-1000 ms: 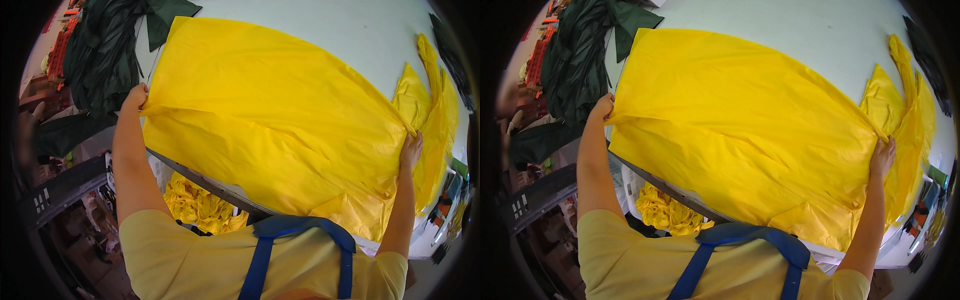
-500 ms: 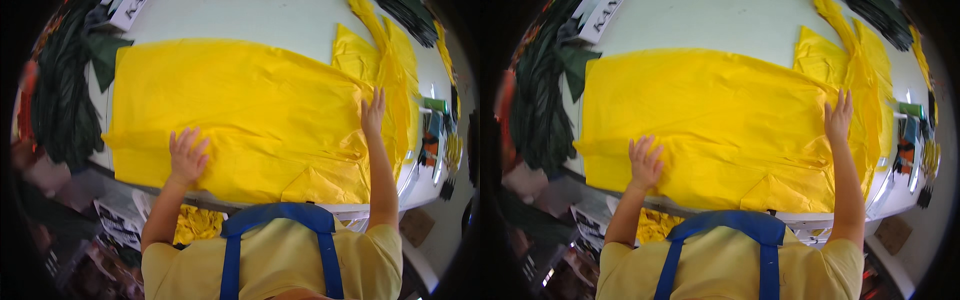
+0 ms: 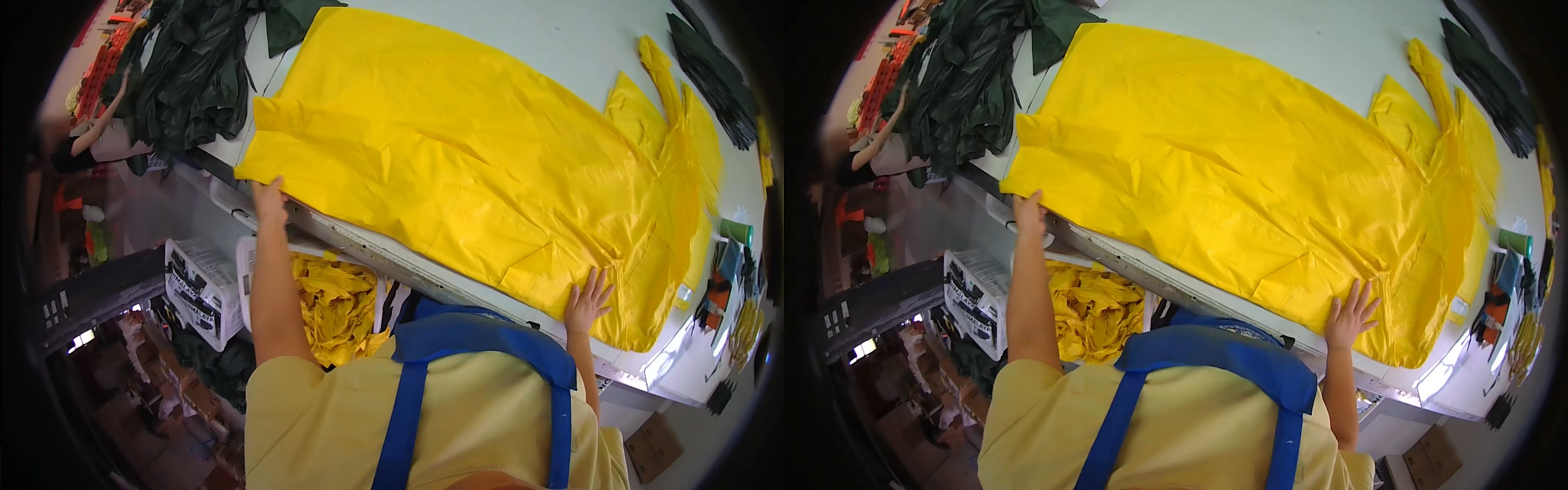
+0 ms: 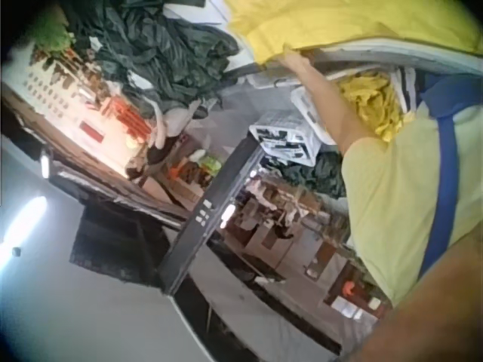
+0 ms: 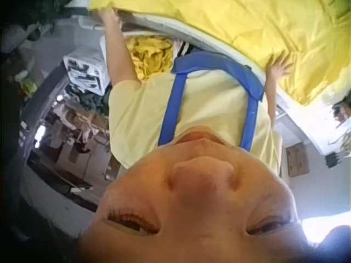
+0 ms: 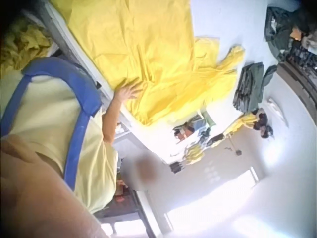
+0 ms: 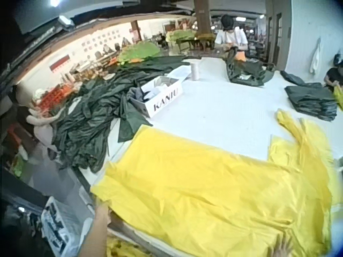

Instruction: The person folds a yellow raincoat on a table, aligning edges and smoothing the fabric. They then place the folded coat into a white basket and repeat the process with another yellow raincoat.

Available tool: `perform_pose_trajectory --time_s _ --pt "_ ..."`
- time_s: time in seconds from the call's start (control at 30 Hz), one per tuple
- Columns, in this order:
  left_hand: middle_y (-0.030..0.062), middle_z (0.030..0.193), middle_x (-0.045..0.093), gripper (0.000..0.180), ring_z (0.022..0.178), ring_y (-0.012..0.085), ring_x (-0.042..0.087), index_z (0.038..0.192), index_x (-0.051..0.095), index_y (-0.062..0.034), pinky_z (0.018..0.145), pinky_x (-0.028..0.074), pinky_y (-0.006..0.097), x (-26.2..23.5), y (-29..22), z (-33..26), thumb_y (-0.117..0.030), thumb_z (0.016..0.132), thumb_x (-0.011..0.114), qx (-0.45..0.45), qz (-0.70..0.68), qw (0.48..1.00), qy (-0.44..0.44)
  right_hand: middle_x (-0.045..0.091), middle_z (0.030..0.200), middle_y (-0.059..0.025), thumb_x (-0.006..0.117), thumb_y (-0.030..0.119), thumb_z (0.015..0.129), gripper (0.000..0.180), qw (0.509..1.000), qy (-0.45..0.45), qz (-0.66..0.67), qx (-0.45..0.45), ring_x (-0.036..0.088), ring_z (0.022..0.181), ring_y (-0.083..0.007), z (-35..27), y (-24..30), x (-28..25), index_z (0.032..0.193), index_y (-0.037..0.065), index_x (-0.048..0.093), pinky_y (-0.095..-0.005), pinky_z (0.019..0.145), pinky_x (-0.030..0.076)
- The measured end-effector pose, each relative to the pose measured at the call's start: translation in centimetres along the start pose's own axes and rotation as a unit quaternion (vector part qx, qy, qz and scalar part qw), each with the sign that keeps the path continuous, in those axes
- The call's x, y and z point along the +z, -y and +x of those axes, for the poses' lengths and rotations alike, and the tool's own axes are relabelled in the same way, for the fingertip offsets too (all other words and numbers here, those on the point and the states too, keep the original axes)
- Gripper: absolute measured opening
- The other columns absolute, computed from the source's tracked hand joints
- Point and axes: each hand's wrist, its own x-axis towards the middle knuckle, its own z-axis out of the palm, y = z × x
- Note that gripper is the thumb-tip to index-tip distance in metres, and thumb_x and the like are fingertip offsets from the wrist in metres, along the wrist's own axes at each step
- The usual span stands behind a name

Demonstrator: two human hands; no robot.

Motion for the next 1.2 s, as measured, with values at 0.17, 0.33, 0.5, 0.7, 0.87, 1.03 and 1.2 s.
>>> perform_pose_trajectory --time_s 0.17,0.33,0.5,0.7,0.87,1.03,1.2 --pt "0.0157 0.121 0.053 0.061 0.092 0.0270 0.062 0.136 0.034 -0.0099 0.065 0.053 0.035 -0.2 -4.3 -3.2 -0.009 0.082 0.063 0.051 0.313 0.940 -0.123 0.020 0.152 -0.0021 0.049 0.043 0.089 0.060 0.999 0.040 -0.026 0.008 0.013 0.140 -0.0344 -2.1 -1.0 -1.3 0.143 0.023 0.032 -0.0713 0.100 0.007" --pt "0.0162 0.146 0.030 0.069 0.134 0.0354 0.027 0.142 0.031 -0.0171 0.110 0.020 0.049 8.1 1.1 -7.4 -0.031 0.083 0.063 0.489 0.372 0.787 0.049 0.031 0.146 -0.0068 0.052 0.045 0.086 0.057 1.000 0.003 -0.027 -0.014 0.023 0.135 -0.0351 -3.2 -0.9 -1.6 0.139 0.031 0.038 -0.0636 0.104 0.012" --pt "0.0081 0.152 0.021 0.062 0.139 0.0369 0.013 0.140 0.036 -0.0287 0.107 0.009 0.063 19.5 2.9 -14.0 -0.052 0.085 0.051 0.469 0.590 0.587 0.296 0.044 0.131 -0.0080 0.058 0.046 0.082 0.055 0.996 -0.067 -0.021 -0.049 0.035 0.123 -0.0329 -2.9 -1.4 -2.2 0.133 0.029 0.047 -0.0555 0.101 0.021" --pt "0.0100 0.154 0.012 0.074 0.140 0.0384 0.011 0.143 0.030 -0.0249 0.105 0.011 0.066 19.0 -2.6 -13.0 -0.054 0.081 0.057 0.309 0.704 0.583 0.263 0.058 0.116 -0.0104 0.062 0.038 0.082 0.046 0.973 0.171 0.116 -0.105 0.053 0.105 -0.0292 -0.9 -4.2 -8.1 0.125 0.021 0.056 -0.0444 0.090 0.042" --pt "0.0198 0.143 0.032 0.067 0.132 0.0377 0.029 0.136 0.038 -0.0050 0.108 0.024 0.050 28.1 -0.2 -17.1 -0.033 0.082 0.064 0.530 0.515 0.588 0.327 0.068 0.098 -0.0125 0.063 0.030 0.085 0.036 0.937 0.041 0.343 -0.045 0.065 0.090 -0.0281 15.2 -12.0 -8.0 0.113 0.008 0.062 -0.0356 0.081 0.050" --pt "0.0200 0.138 0.039 0.061 0.128 0.0368 0.035 0.134 0.040 -0.0020 0.108 0.028 0.042 46.2 3.3 -34.0 -0.025 0.082 0.065 0.589 0.334 0.516 0.524 0.055 0.120 -0.0235 0.063 0.044 0.083 0.061 0.964 -0.170 0.195 0.065 0.052 0.111 -0.0394 38.5 -17.0 -10.0 0.126 0.003 0.048 -0.0435 0.094 0.042" --pt "0.0139 0.141 0.037 0.061 0.126 0.0333 0.038 0.134 0.043 -0.0100 0.107 0.029 0.044 55.7 8.0 -41.1 -0.030 0.081 0.065 0.643 0.278 0.483 0.525 0.059 0.114 -0.0187 0.068 0.039 0.080 0.062 0.933 -0.007 0.331 0.139 0.057 0.105 -0.0334 45.7 -14.6 -9.9 0.122 -0.002 0.049 -0.0427 0.090 0.046"
